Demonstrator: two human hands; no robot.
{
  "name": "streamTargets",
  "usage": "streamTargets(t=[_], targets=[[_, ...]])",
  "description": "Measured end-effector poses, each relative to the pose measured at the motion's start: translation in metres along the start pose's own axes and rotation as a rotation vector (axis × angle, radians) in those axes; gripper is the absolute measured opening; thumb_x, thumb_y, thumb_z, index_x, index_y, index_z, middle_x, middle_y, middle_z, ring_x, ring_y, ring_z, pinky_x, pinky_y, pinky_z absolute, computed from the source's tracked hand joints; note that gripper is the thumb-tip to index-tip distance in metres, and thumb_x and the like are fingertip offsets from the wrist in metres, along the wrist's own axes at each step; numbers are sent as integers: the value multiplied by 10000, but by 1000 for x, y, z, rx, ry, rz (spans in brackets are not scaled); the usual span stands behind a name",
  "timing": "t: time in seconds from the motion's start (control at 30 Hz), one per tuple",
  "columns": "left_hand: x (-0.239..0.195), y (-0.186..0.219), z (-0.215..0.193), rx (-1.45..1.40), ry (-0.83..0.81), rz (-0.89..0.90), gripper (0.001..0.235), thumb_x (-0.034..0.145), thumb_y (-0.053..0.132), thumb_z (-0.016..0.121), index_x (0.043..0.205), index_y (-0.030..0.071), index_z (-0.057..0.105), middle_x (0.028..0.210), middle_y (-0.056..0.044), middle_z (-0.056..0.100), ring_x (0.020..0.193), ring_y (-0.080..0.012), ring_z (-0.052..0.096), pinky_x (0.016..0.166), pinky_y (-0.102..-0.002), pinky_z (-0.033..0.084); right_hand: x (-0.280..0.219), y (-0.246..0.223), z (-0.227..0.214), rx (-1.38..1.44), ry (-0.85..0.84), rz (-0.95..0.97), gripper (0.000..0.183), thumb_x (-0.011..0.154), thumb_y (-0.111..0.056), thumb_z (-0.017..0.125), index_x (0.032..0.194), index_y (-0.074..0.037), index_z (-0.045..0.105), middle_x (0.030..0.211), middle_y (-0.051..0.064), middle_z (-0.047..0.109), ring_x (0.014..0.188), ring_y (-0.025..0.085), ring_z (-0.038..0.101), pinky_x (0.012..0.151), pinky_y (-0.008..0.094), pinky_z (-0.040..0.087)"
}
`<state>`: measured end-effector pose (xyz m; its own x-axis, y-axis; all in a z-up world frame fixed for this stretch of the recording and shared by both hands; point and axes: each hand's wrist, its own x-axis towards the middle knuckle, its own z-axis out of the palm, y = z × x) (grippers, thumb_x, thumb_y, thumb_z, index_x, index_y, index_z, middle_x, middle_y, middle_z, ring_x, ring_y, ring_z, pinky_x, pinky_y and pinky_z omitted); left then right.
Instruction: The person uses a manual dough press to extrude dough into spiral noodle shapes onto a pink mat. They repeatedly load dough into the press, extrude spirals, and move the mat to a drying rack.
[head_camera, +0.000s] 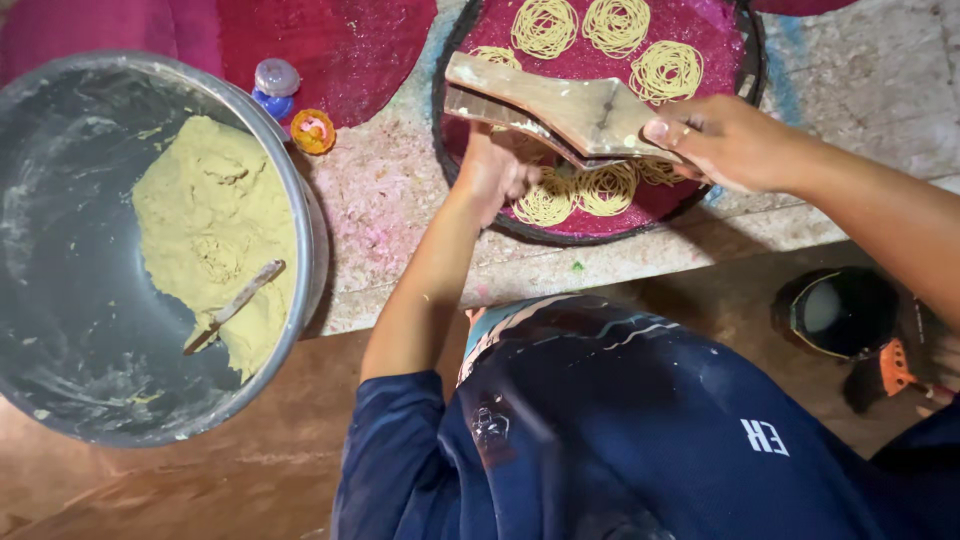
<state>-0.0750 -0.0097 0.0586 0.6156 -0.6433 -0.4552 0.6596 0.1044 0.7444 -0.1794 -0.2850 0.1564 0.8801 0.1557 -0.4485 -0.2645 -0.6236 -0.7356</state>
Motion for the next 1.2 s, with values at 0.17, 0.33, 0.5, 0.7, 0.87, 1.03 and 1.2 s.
streamTargets(t=[0.17,0.33,0.5,0.7,0.87,1.03,1.2], targets=[[10,-24,-16,50,68,-98,950,971,737,107,1526,0,337,1240,-203,709,521,-121,487,397,-239,280,12,15,12,67,75,18,409,1050,-454,466,1061,-103,675,640,26,565,555,134,517,524,330,420],[-10,-36,-24,19,61,2,918,1005,699,183,1648,45,156,1289,-214,708,488,-90,429,401,-221,280,21,37,24,248,132,-112,437,1104,-418,455,978,-32,618,680,35,536,581,130,495,536,313,415],[-60,-36,-18,495,252,258,721,1045,519,312,1644,130,215,1312,-100,741,491,-117,497,448,-250,413,11,64,37,467,196,-228,565,1128,-520,408,987,3,569,726,19,563,610,118,521,560,281,424],[-99,-14,34,1424,614,696,449,992,205,629,1438,176,588,1317,-63,720,1075,-270,719,946,-380,575,-28,87,50,826,292,-374,755,985,-666,527,1275,29,588,865,43,569,695,122,521,566,279,417],[-93,18,80,1416,300,960,499,849,191,681,1303,5,591,1285,-215,636,1220,-394,585,1044,-490,438,-45,55,48,618,65,-274,731,994,-639,444,1290,0,639,939,66,641,831,176,584,721,322,494],[-79,17,55,1522,325,869,394,879,213,782,1234,86,667,1217,-152,709,1201,-342,629,1076,-487,449,-32,9,17,405,117,-619,510,1121,-471,451,1307,-46,662,1271,111,628,1242,273,575,1102,382,433],[-144,-13,-14,468,749,805,412,894,86,812,1261,23,636,1204,-74,668,1104,-193,650,1012,-370,541,-28,10,22,-140,486,-500,288,1031,-158,653,1300,-62,691,1247,165,608,1200,340,546,1049,417,436]])
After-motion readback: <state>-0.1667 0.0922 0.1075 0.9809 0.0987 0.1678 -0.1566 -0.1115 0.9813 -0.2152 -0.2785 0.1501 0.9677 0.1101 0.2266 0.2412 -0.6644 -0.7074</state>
